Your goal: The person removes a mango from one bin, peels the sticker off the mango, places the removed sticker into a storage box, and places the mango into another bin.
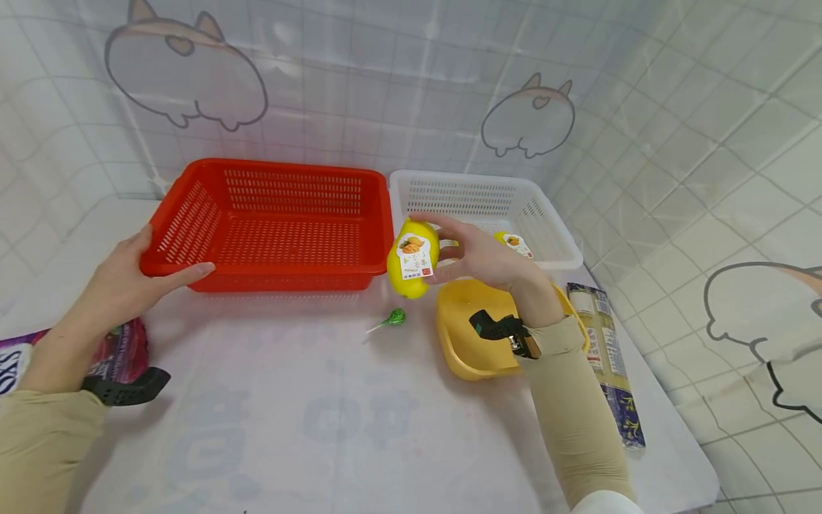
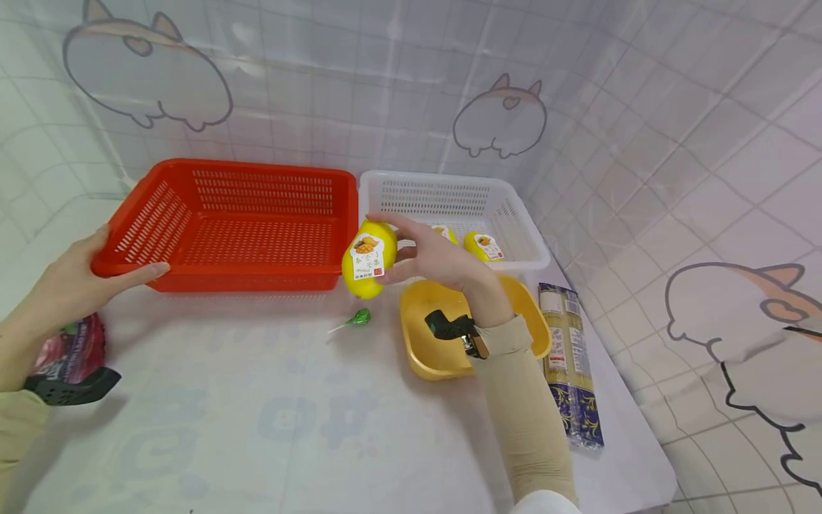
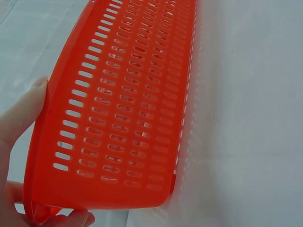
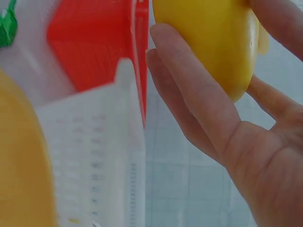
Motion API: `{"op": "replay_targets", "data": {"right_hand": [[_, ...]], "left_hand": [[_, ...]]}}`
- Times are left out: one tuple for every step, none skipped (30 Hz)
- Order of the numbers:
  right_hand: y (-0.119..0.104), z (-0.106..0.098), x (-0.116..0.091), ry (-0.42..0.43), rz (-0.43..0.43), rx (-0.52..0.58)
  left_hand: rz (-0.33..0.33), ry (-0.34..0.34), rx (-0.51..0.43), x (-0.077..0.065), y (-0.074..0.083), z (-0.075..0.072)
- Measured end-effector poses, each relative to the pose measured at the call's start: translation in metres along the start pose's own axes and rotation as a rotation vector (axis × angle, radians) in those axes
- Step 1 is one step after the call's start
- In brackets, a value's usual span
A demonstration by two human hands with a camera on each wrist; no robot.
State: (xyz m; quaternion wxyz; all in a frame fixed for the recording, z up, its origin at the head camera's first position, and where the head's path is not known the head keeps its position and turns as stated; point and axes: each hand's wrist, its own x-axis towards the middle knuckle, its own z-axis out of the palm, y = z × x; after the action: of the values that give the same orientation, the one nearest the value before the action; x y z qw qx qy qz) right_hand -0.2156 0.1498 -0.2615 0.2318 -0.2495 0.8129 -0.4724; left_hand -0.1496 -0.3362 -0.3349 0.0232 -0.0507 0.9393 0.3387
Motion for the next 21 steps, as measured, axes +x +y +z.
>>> {"op": "replay_targets", "data": {"right_hand": [[0.001,0.004,-0.002,-0.007,0.004,0.007],[0.002,0.007,-0.003,-0.012,0.007,0.012],[0.003,0.010,-0.005,-0.018,0.004,0.022],[0.003,0.013,-0.006,-0.024,0.000,0.036],[0.003,0.016,-0.008,-0.029,0.001,0.051],[0.004,0.019,-0.009,-0.034,-0.003,0.065],[0.003,0.021,-0.010,-0.040,-0.007,0.074],[0.003,0.024,-0.011,-0.045,-0.008,0.081],[0.003,0.027,-0.012,-0.050,-0.007,0.086],[0.002,0.029,-0.013,-0.057,-0.007,0.092],[0.001,0.032,-0.013,-0.064,-0.006,0.095],[0.001,0.035,-0.014,-0.074,-0.008,0.101],[0.000,0.038,-0.014,-0.084,-0.006,0.102],[-0.001,0.041,-0.015,-0.095,-0.005,0.109],[-0.001,0.043,-0.015,-0.108,-0.009,0.114],[-0.001,0.046,-0.015,-0.117,-0.011,0.117],[-0.001,0.048,-0.015,-0.126,-0.015,0.122],[-0.001,0.050,-0.015,-0.135,-0.018,0.125],[-0.001,0.052,-0.014,-0.141,-0.020,0.125],[0.000,0.054,-0.014,-0.146,-0.023,0.126],[0.001,0.055,-0.014,-0.150,-0.026,0.124]], "left_hand": [[0.002,-0.001,-0.002,0.000,0.000,0.000],[0.000,-0.002,-0.001,-0.001,0.000,-0.001],[-0.001,-0.003,-0.001,-0.001,0.000,-0.001],[0.000,-0.002,-0.002,-0.001,0.000,-0.002],[0.002,-0.002,-0.006,-0.001,0.000,-0.002],[0.004,-0.001,-0.007,-0.002,0.000,-0.002],[0.005,0.000,-0.008,-0.002,0.000,-0.002],[0.005,-0.001,-0.008,-0.002,-0.001,-0.002],[0.006,0.000,-0.011,-0.003,-0.001,-0.003],[0.007,0.002,-0.010,-0.003,-0.001,-0.003],[0.006,0.004,-0.009,-0.003,-0.001,-0.003],[0.010,0.006,-0.012,-0.003,-0.001,-0.003],[0.010,0.008,-0.014,-0.003,-0.002,-0.003],[0.008,0.010,-0.014,-0.003,-0.002,-0.003],[0.007,0.012,-0.017,-0.002,-0.002,-0.003],[0.005,0.013,-0.018,-0.002,-0.002,-0.003],[0.004,0.015,-0.020,-0.002,-0.002,-0.003],[0.005,0.015,-0.023,-0.001,-0.002,-0.003],[0.001,0.015,-0.020,-0.001,-0.002,-0.003],[-0.005,0.015,-0.019,-0.001,-0.002,-0.003],[-0.009,0.013,-0.020,-0.001,-0.002,-0.002]]}}
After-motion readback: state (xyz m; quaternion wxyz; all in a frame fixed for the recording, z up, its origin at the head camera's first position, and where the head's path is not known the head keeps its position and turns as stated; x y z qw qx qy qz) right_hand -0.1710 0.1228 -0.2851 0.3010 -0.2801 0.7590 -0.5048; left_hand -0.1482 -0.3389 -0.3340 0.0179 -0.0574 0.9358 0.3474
